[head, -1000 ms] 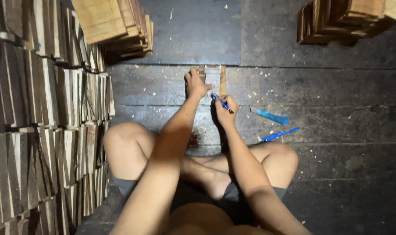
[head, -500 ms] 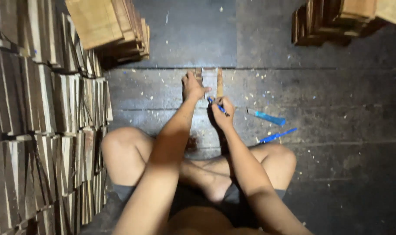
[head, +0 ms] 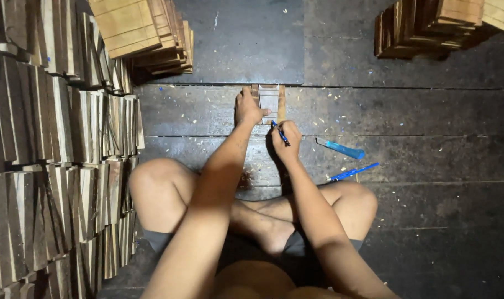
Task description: The person sits on the floor and repeatedly marks small wooden blocks with a blue pen. They pick up a block, draw lines on its surface, and place it into a stack, repeating this process for multiple blocks.
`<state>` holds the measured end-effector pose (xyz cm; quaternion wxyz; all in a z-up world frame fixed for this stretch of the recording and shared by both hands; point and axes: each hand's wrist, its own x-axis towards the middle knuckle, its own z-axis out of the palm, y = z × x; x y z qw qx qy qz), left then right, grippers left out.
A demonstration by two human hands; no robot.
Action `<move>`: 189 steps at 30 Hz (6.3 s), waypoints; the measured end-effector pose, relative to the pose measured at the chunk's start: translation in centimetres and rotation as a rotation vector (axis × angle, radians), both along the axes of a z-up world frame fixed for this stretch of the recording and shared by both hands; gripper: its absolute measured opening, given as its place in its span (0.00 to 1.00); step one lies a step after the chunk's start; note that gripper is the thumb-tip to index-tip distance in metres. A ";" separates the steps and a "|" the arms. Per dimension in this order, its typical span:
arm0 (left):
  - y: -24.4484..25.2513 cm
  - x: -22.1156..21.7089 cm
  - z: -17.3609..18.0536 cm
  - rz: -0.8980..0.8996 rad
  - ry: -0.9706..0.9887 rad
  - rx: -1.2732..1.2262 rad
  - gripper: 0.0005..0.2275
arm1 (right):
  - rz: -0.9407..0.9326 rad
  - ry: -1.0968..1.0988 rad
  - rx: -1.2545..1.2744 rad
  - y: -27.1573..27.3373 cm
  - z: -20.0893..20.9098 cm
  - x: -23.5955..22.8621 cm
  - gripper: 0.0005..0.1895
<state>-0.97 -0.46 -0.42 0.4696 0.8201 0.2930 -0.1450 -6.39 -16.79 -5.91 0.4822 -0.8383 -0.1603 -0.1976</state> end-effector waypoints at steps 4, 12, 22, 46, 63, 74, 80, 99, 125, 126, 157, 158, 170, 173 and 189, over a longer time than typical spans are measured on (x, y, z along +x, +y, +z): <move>-0.2 0.3 -0.4 -0.022 0.019 -0.004 0.36 | 0.038 0.031 -0.020 0.3 0.1 -0.2 0.14; -0.2 -0.1 0.7 -0.027 0.003 0.037 0.36 | 0.079 0.041 -0.114 -1.0 -0.7 0.2 0.10; 0.2 0.8 -1.3 0.005 0.002 0.030 0.37 | -0.001 0.186 0.107 -1.3 4.0 6.9 0.10; 0.5 1.0 1.1 -0.007 0.067 -0.011 0.37 | 0.260 0.561 -0.307 1.9 -2.8 20.5 0.10; 0.4 0.5 1.4 -0.007 0.100 -0.009 0.38 | 0.334 0.485 -0.529 0.6 1.9 20.1 0.05; 0.4 1.2 0.7 0.015 0.092 -0.013 0.39 | 0.355 0.545 -0.330 3.1 -2.0 21.2 0.07; 0.7 1.7 -0.3 0.011 0.078 -0.014 0.39 | 0.240 0.568 -0.191 3.2 -3.9 20.7 0.09; 0.4 -0.4 3.2 -0.087 0.071 0.011 0.34 | 0.282 0.359 -0.205 -0.3 2.8 17.3 0.08; -8.7 0.8 0.9 0.055 0.058 0.403 0.49 | -0.118 0.848 -0.726 -9.7 8.1 1.5 0.38; -8.3 0.6 1.1 0.046 0.046 0.393 0.46 | -0.146 0.845 -0.699 -9.3 8.1 1.4 0.41; 18.3 4.9 24.4 0.243 0.149 0.581 0.50 | -0.170 0.908 -0.655 -10.8 6.8 3.3 0.41; 18.1 4.5 24.8 0.263 0.134 0.524 0.50 | -0.245 0.789 -0.535 -11.6 7.4 4.5 0.45; -3.3 -4.2 19.9 -0.320 -0.099 0.570 0.37 | -0.650 0.488 -0.586 -22.4 25.0 28.4 0.47; -6.9 -7.5 10.1 -0.549 -0.324 0.452 0.29 | -0.649 0.500 -0.626 -24.3 24.3 30.0 0.46; 0.8 -6.7 -4.1 0.088 -0.443 0.172 0.23 | -0.368 0.292 -0.403 2.7 5.5 -1.8 0.41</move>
